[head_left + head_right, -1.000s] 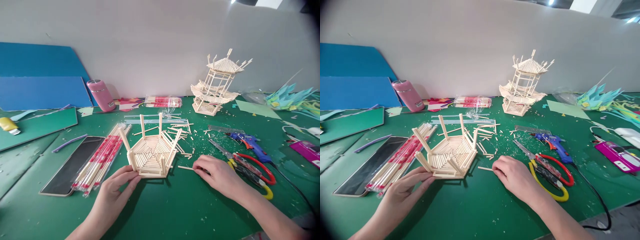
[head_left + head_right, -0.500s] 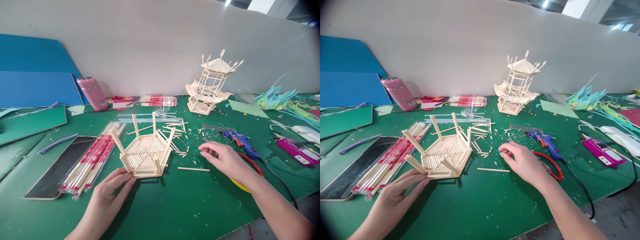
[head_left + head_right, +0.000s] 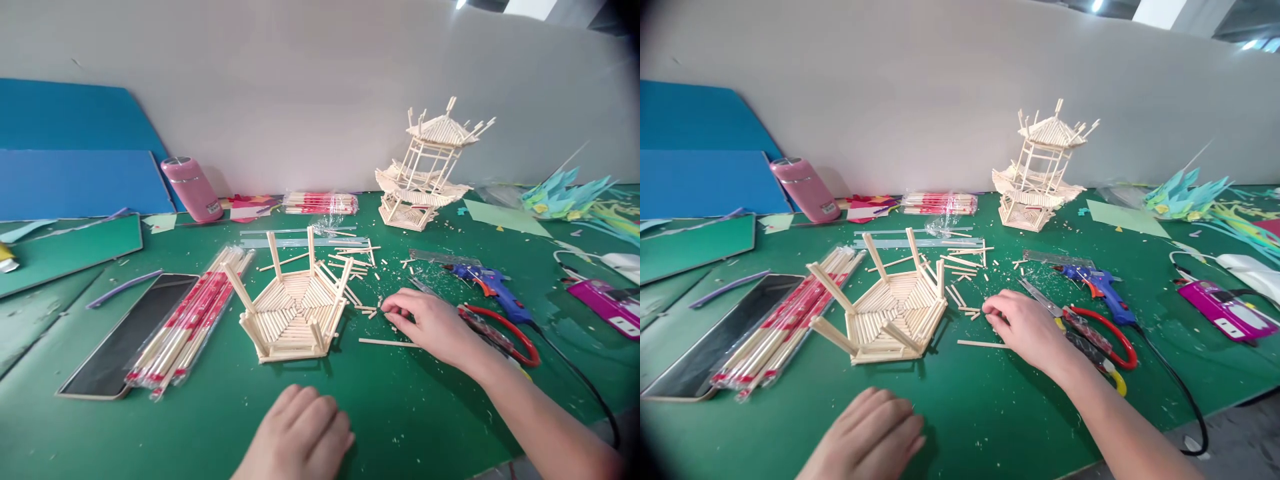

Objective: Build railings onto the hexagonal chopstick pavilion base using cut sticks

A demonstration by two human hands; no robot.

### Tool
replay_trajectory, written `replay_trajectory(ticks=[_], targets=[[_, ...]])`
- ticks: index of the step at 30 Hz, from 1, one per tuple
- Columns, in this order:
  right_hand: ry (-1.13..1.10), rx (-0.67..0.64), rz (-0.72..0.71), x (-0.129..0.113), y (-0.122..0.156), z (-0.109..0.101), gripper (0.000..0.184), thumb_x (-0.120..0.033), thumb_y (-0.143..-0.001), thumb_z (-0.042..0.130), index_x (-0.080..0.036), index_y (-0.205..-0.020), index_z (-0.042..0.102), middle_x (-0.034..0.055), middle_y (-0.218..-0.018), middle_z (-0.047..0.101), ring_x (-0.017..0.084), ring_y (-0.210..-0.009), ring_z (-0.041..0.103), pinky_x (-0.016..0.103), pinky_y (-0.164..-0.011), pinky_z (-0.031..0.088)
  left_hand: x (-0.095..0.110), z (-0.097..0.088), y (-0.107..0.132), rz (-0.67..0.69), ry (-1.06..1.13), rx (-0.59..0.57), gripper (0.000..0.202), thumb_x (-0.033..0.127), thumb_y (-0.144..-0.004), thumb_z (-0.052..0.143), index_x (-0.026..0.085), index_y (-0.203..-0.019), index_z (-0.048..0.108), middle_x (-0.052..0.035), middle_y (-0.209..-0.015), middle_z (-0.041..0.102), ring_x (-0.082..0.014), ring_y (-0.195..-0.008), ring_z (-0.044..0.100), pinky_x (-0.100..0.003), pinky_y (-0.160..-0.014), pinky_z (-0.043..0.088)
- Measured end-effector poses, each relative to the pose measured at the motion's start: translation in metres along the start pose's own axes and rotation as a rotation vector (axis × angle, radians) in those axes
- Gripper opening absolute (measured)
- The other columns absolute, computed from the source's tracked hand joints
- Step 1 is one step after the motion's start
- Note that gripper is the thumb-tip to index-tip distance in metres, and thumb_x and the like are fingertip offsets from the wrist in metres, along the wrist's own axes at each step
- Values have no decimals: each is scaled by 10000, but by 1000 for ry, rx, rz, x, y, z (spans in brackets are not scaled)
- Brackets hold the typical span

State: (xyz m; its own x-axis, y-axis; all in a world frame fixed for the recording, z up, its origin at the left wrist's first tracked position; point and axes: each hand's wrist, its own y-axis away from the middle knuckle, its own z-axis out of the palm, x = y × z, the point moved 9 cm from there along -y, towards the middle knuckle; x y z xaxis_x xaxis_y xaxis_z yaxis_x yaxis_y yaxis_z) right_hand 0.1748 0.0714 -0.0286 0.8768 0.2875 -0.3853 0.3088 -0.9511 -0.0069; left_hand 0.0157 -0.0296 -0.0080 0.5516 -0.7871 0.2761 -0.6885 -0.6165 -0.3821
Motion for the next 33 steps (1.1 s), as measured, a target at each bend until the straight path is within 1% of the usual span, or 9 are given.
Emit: replay_trajectory(ticks=[1, 2, 4, 6, 9, 14, 20, 26, 33], targets=[[12, -5, 8, 0, 2, 0, 149, -229, -834, 462, -235, -789, 604, -8, -766, 594, 129, -634, 541, 256, -567, 390, 9, 4, -14, 40, -12, 16, 212, 122, -862, 399, 161, -804, 600, -38, -630, 587, -163, -555, 507, -297, -516, 425], [25, -11, 16, 0, 4, 1, 139, -238, -826, 477, -229, -751, 594, -11, -725, 582, 131, -622, 530, 254, -553, 381, 16, 11, -29, 75, -14, -8, 208, 118, -852, 394, 149, -810, 596, -46, -644, 580, -168, -554, 492, -300, -497, 413], [46, -24, 23, 0, 8, 2, 143, -239, -818, 489, -222, -700, 568, -16, -675, 563, 136, -614, 515, 248, -526, 363, 23, 26, -57, 94, -17, -63, 175, 96, -802, 413, 136, -781, 582, -66, -694, 571, -180, -581, 473, -321, -531, 427], [59, -33, 14, -1, 13, 4, 153, -216, -824, 475, -219, -685, 539, -16, -669, 557, 140, -624, 510, 245, -524, 360, 20, 43, -80, 61, -81, -142, 138, 81, -781, 444, 126, -784, 575, -85, -765, 577, -198, -636, 486, -339, -573, 446], [64, -31, -6, -3, 17, 7, 154, -188, -837, 449, -216, -697, 504, -9, -695, 558, 149, -663, 522, 256, -561, 380, 10, 58, -99, -1, -151, -162, 166, 41, -790, 434, 108, -815, 584, -98, -767, 581, -234, -696, 512, -371, -609, 456], [41, 24, 9, 2, 15, 8, 146, -181, -876, 381, -218, -771, 475, 3, -754, 565, 155, -706, 531, 271, -599, 402, -8, 74, -95, -111, -153, -188, 142, 39, -797, 464, 120, -781, 580, -81, -760, 582, -228, -688, 527, -356, -604, 465], [38, 39, -21, 3, 7, 12, 149, -197, -855, 442, -220, -729, 521, -3, -741, 561, 155, -706, 526, 262, -591, 395, -17, 78, -86, -196, -135, -189, 166, 59, -848, 426, 135, -843, 574, -59, -792, 572, -206, -715, 520, -332, -637, 467], [23, 73, -52, -4, 0, 0, 150, -161, -836, 456, -230, -855, 588, -1, -829, 605, 143, -741, 555, 254, -623, 414, -14, 78, -83, -176, -137, -202, 215, 39, -844, 414, 92, -981, 571, -86, -842, 580, -227, -745, 522, -379, -675, 482], [12, 107, -70, -7, -6, -5, 186, -164, -850, 435, -228, -881, 608, 6, -845, 633, 151, -773, 573, 271, -656, 432, -4, 72, -69, -104, -151, -229, 319, -11, -797, 441, 38, -1098, 534, -143, -979, 581, -251, -813, 533, -410, -710, 495]])
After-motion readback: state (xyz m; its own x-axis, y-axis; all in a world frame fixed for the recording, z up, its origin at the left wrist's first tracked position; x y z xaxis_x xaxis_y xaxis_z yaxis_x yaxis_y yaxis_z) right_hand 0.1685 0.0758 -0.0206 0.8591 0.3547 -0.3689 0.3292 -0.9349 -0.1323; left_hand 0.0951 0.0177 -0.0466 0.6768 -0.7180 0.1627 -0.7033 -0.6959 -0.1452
